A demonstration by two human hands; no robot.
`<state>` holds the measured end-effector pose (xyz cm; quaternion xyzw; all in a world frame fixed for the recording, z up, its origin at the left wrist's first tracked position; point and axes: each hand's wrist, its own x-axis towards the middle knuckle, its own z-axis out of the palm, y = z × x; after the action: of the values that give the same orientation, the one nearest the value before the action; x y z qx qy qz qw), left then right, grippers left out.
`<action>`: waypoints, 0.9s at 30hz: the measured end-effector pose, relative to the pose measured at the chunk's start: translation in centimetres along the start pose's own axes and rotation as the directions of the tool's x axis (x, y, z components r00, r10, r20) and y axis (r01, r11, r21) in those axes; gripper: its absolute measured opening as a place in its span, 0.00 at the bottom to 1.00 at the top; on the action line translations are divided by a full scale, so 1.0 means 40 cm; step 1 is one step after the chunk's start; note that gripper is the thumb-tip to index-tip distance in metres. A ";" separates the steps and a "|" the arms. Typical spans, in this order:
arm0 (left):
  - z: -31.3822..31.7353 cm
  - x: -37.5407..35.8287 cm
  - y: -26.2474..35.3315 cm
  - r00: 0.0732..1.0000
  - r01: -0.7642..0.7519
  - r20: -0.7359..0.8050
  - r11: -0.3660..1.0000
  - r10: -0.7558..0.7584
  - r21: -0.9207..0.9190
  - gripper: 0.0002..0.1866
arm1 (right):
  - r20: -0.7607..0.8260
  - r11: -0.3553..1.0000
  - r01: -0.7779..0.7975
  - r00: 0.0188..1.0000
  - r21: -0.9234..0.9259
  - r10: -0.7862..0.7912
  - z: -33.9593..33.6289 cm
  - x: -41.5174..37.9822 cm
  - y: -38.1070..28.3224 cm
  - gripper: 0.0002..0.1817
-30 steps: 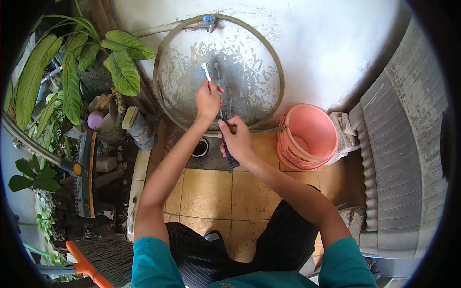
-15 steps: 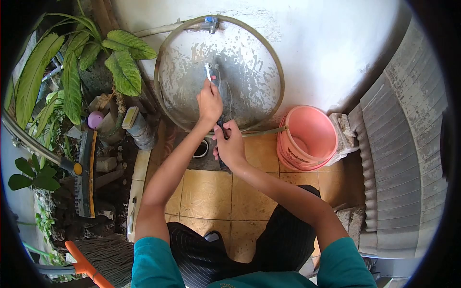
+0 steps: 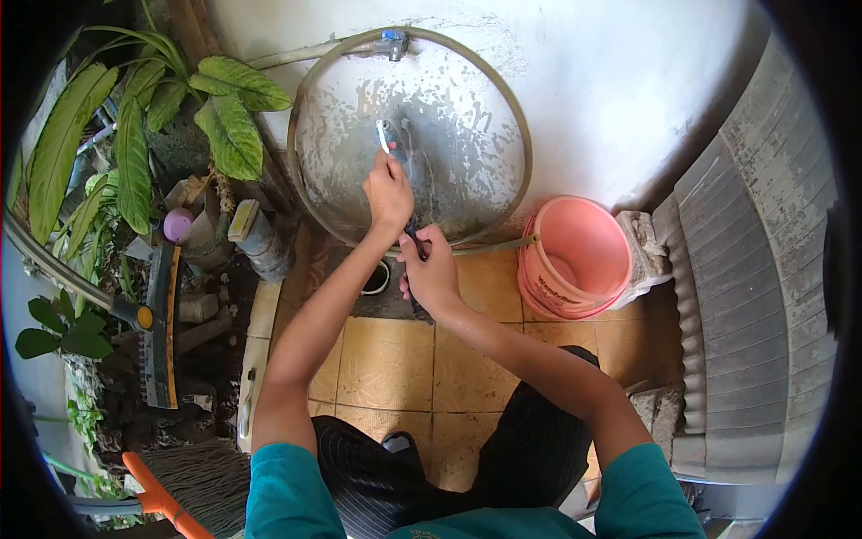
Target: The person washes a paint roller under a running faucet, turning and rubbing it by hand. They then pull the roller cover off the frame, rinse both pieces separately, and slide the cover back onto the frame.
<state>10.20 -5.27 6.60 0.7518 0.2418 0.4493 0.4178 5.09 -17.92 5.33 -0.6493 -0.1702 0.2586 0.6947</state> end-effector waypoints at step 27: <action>0.005 0.000 -0.014 0.969 0.171 0.229 0.921 -0.093 -0.351 0.16 | 0.012 0.999 0.029 0.999 0.034 -0.029 -0.023 0.014 0.011 0.14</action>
<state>10.38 -5.04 6.10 0.6848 0.1587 0.3763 0.6035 5.99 -18.32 4.74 -0.6332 -0.1797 0.2554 0.7082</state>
